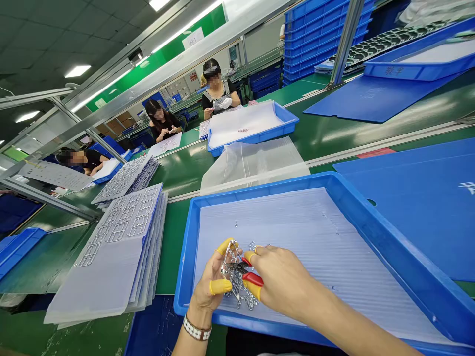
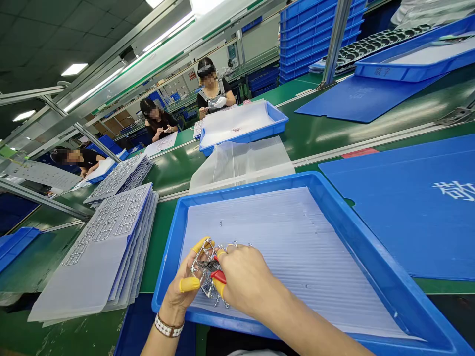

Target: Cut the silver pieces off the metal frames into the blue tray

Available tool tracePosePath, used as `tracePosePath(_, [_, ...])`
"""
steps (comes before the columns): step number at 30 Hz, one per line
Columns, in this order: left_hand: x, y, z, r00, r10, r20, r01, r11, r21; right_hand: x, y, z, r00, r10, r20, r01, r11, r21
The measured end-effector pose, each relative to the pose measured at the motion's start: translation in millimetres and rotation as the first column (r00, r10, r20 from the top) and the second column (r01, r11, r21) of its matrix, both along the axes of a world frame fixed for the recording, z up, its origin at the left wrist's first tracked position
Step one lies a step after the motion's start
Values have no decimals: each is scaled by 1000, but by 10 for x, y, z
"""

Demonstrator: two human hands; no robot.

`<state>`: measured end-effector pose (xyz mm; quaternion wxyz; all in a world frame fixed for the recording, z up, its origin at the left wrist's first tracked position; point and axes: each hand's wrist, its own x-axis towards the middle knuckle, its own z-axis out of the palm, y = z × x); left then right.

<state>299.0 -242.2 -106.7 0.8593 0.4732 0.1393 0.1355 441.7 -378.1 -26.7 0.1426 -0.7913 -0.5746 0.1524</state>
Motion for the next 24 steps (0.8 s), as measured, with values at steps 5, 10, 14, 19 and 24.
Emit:
tracePosePath(5, [-9,11,-3,1000,-3,-31,4,999,34,12,-3,19,1000,5,13,-5,1000,-26])
tracePosePath(10, [-18,23,-8,999,2,-44,2,997,83,31,10,31,1000,31,6,-30,998,-63])
tracePosePath(14, [-13,25,-11,999,11,-34,-9,998,65,37,-11,1,999,17,28,-15,998,-57])
tracePosePath(19, [-6,55,-34,997,80,18,-79,997,-19,-8,-81,-100,999,-3,36,3,1000,-16])
tracePosePath(24, [0,63,-77,991,119,59,-116,992,-54,-76,-87,-155,1000,-21,23,21,1000,-11])
